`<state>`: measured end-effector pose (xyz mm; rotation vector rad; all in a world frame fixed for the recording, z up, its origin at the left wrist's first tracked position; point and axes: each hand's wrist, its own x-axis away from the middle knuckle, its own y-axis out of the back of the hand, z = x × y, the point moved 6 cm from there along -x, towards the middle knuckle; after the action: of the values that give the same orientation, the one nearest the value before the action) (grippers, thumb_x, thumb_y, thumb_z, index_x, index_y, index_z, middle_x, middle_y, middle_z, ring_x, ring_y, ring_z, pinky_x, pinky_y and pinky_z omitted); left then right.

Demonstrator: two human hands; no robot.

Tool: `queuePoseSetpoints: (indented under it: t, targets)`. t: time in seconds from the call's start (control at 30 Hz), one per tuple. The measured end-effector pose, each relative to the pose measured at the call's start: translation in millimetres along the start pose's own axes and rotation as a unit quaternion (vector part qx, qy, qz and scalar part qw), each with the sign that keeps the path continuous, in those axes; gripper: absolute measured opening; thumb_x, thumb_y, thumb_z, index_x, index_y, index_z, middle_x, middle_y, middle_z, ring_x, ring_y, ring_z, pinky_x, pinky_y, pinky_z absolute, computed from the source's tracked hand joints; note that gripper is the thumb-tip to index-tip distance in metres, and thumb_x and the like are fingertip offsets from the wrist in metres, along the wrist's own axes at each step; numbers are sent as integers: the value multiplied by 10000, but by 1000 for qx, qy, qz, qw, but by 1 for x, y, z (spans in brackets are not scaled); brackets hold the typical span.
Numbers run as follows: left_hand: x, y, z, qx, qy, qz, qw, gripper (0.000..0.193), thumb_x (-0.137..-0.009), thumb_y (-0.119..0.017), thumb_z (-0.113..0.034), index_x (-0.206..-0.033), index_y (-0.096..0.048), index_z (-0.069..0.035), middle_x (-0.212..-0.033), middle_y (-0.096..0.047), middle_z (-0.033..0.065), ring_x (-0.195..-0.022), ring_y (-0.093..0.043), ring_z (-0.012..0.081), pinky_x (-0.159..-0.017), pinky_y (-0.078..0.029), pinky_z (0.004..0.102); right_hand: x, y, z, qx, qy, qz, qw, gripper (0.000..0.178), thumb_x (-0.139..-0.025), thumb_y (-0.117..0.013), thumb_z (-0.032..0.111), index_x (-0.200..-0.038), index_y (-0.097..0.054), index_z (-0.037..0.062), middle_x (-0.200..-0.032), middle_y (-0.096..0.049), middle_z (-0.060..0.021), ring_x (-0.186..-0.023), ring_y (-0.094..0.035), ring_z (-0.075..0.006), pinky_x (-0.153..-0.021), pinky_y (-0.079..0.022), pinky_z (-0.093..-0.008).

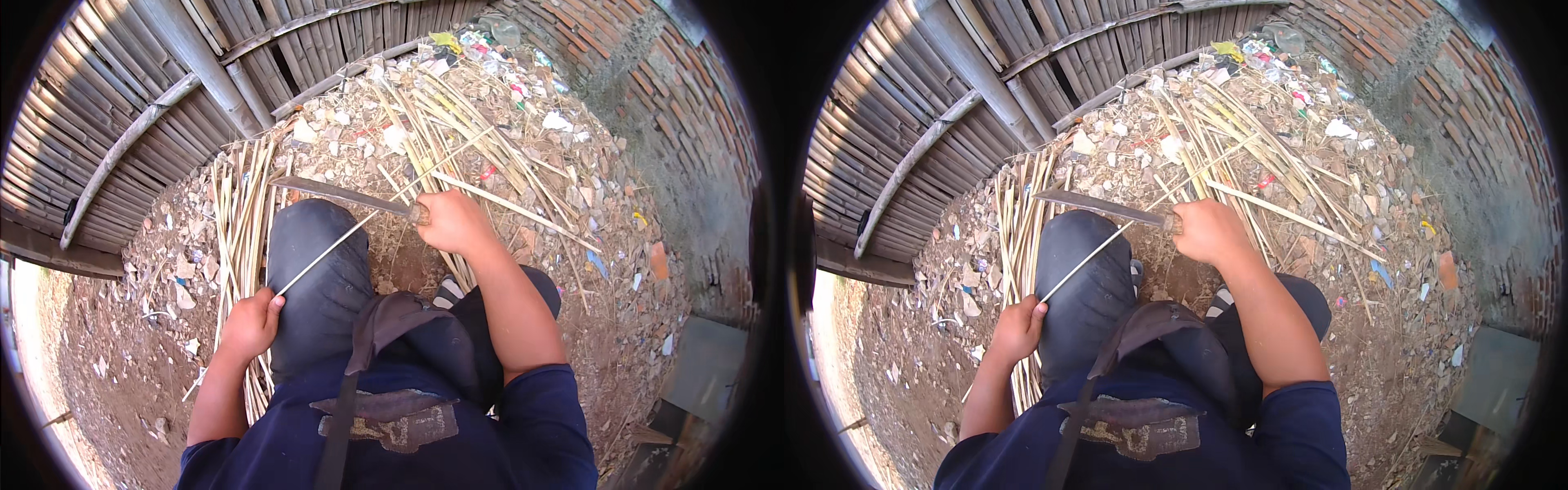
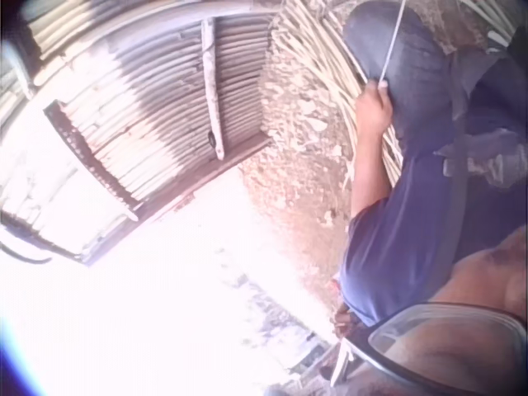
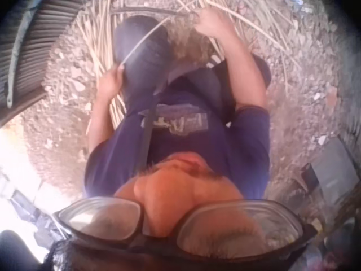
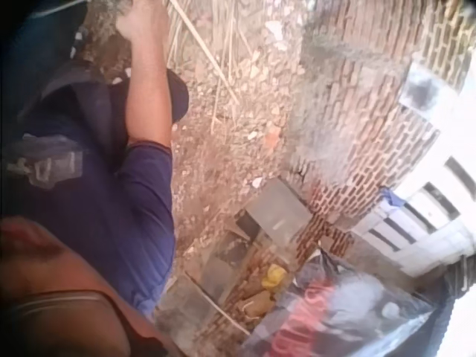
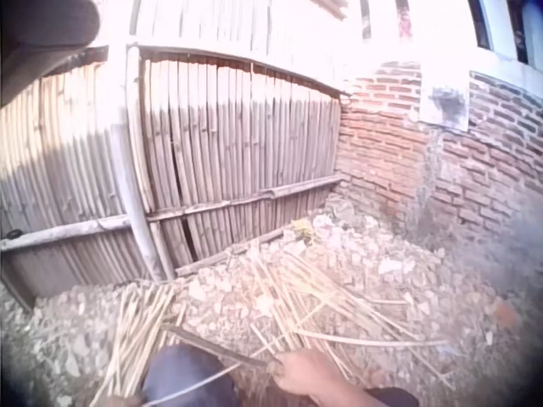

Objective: The person shaves thin strips of bamboo using a large blade. They hold the bamboo stick with one hand and pull the blade along its length repeatedly to smooth or thin the material, working through several sticks from a pile on the ground.

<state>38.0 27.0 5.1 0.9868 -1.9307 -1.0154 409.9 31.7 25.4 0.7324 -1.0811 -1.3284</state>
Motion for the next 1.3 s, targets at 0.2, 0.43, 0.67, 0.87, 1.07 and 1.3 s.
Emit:
queuePoseSetpoints:
  t: [0.2, 0.43, 0.67, 0.87, 1.07, 1.3]
  targets:
    - [-5, 4, -6, -2, -9, -10, 1000, 348, -1051, -535, -322, -878, -541, -21, -753, -639, 272, -772, -626, 513, -694, -478, 579, -15, 3, -80, -154, -130, -69, 977, 304, -806, -694, 253, -1058, -737, 89, -969, -733, -218, -907, -697, -412, -833, -556, -471]
    - [-10, 1, 7, 67, -28, 25, 997, 409, -1072, -508, -351, -868, -562, 0, -705, -593, 270, -694, -585, 501, -642, -463, 524, -19, -22, -59, -208, -64, -31, 975, 258, -775, -748, 231, -950, -735, 41, -865, -722, -223, -842, -700, -401, -771, -553, -456]
    - [-2, 1, 3, 49, -4, 0, 999, 388, -1065, -521, -342, -878, -565, -5, -719, -615, 276, -727, -602, 515, -661, -468, 550, -3, 12, -14, -44, -38, -57, 997, 350, -776, -712, 241, -1081, -728, 71, -947, -724, -239, -900, -699, -411, -834, -559, -468]
    - [-11, 3, -10, -1, 9, 1, 1000, 371, -1054, -522, -356, -903, -570, -21, -774, -661, 277, -773, -639, 517, -699, -493, 593, -24, -11, -59, -83, -52, -64, 993, 400, -760, -697, 244, -1104, -720, 40, -991, -724, -247, -912, -698, -423, -844, -566, -461]
    - [0, -1, 0, -40, 8, -28, 999, 368, -1056, -514, -375, -946, -574, -28, -785, -666, 274, -784, -642, 515, -704, -495, 598, -7, -5, -23, -4, -34, -4, 999, 418, -763, -700, 229, -1144, -724, 58, -1018, -725, -247, -940, -700, -419, -862, -563, -454]
    - [-6, 6, -9, -34, 4, -17, 999, 370, -1052, -526, -375, -937, -580, -28, -780, -661, 280, -789, -647, 512, -714, -499, 593, -6, 5, -60, -113, -64, -108, 986, 305, -795, -701, 226, -1052, -733, 65, -886, -712, -238, -900, -702, -405, -819, -562, -465]
